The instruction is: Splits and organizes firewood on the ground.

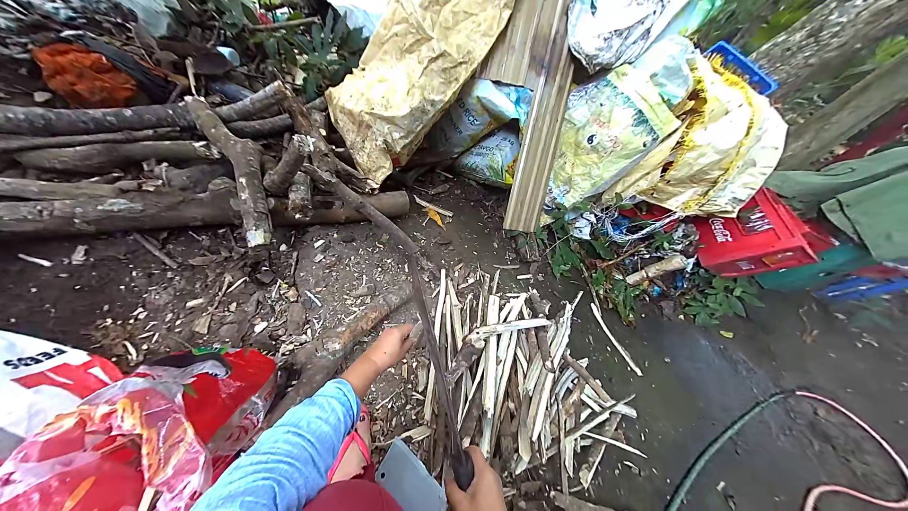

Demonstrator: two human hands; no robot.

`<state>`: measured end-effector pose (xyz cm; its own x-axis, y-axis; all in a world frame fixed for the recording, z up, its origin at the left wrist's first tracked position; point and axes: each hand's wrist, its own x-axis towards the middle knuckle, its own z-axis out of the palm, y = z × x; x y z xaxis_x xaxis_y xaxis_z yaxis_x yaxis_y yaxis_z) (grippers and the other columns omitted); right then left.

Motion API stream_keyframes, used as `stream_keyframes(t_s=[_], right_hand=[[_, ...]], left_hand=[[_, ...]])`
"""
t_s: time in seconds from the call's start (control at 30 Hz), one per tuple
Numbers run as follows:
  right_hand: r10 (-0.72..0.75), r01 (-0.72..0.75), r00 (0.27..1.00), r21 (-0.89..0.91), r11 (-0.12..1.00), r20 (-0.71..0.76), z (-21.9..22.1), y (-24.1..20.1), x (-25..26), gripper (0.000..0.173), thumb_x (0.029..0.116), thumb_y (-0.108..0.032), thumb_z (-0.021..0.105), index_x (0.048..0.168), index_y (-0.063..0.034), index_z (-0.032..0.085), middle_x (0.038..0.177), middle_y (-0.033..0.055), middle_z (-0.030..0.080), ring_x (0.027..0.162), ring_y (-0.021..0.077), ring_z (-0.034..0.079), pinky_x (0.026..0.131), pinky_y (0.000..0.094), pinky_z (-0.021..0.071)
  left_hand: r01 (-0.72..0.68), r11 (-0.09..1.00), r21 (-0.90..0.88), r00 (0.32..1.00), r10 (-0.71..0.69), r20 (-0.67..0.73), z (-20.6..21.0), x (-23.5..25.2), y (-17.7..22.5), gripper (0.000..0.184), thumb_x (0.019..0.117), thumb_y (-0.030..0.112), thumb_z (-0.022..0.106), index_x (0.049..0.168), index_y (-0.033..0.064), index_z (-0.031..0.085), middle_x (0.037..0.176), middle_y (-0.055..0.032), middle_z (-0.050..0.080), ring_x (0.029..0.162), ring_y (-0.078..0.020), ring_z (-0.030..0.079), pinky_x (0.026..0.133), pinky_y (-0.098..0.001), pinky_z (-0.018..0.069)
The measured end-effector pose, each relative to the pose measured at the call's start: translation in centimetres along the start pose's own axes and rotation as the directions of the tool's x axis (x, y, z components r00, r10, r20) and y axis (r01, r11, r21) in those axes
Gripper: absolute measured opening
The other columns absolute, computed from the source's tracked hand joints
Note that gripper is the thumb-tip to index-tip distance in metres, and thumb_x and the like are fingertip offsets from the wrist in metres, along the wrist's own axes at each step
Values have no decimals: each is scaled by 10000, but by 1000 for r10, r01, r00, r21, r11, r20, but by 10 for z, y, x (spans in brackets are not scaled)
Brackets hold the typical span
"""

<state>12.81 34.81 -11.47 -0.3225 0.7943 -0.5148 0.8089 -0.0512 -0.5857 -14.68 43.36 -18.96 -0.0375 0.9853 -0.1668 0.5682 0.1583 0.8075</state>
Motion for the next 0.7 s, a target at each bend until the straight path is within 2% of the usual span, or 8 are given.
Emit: stream_keyframes(t_s=[0.1, 0.2, 0.27, 0.33, 0.43, 0.57, 0.63, 0.7], right_hand=[[107, -103, 992, -64, 993, 63, 4, -2, 6, 466, 896, -142, 701, 1297, 67, 586, 981, 256, 706, 944, 399, 700, 875, 576, 538], [64, -64, 998, 24, 998, 24, 0, -4, 8, 448, 882, -113, 712, 1258, 101, 596, 938, 258, 691, 881, 385, 687, 837, 562, 538], [31, -31, 999, 65, 997, -11, 2, 1, 1, 436, 880, -108, 721, 1231, 120, 599, 910, 260, 684, 849, 376, 680, 819, 553, 539], [44, -44, 999, 36, 998, -9, 6, 4, 1, 433, 888, -118, 719, 1233, 114, 598, 924, 271, 688, 873, 396, 689, 832, 566, 542], [121, -120, 991, -17, 993, 56, 9, 2, 7, 453, 897, -127, 707, 1279, 85, 589, 1000, 271, 696, 951, 405, 693, 885, 572, 535], [51, -50, 999, 88, 995, -15, 7, 2, -2, 427, 881, -107, 717, 1227, 116, 604, 902, 254, 684, 831, 367, 684, 804, 544, 546], [68, -67, 998, 53, 996, -12, 11, 3, -2, 444, 888, -123, 713, 1248, 113, 602, 937, 275, 691, 878, 399, 691, 836, 569, 542], [136, -136, 989, -4, 991, 58, 19, 3, 3, 460, 898, -136, 704, 1291, 73, 590, 984, 262, 699, 932, 398, 695, 870, 573, 539]], left_hand=[[51, 998, 32, 995, -54, 86, 14, 0, -18, 310, 1084, 115, 491, 1260, -109, 614, 1207, -314, 661, 1162, -429, 650, 1068, -552, 461], [81, 994, 67, 989, -89, 118, 6, 9, -6, 315, 1090, 123, 485, 1265, -108, 609, 1189, -322, 660, 1153, -447, 647, 1057, -569, 457], [31, 997, 72, 995, -37, 91, 0, 6, 5, 294, 1085, 108, 488, 1221, -118, 617, 1168, -319, 661, 1129, -442, 651, 1044, -558, 463], [-8, 997, 73, 998, 3, 63, 1, 8, 1, 288, 1082, 104, 493, 1210, -119, 620, 1172, -315, 663, 1128, -436, 656, 1048, -543, 468], [46, 997, 67, 996, -51, 79, 16, 8, -17, 312, 1089, 122, 485, 1256, -105, 618, 1204, -314, 665, 1165, -435, 652, 1069, -551, 460], [3, 997, 83, 998, -9, 69, 3, 10, 6, 297, 1088, 120, 485, 1210, -115, 617, 1144, -314, 665, 1111, -435, 656, 1034, -542, 472], [-39, 997, 61, 999, 38, 21, 6, 10, 4, 290, 1077, 103, 497, 1217, -113, 631, 1158, -306, 675, 1125, -420, 665, 1051, -526, 474], [-3, 1000, 20, 1000, 3, 26, 21, 6, -12, 297, 1073, 82, 489, 1242, -116, 633, 1184, -311, 677, 1152, -423, 662, 1072, -530, 465]])
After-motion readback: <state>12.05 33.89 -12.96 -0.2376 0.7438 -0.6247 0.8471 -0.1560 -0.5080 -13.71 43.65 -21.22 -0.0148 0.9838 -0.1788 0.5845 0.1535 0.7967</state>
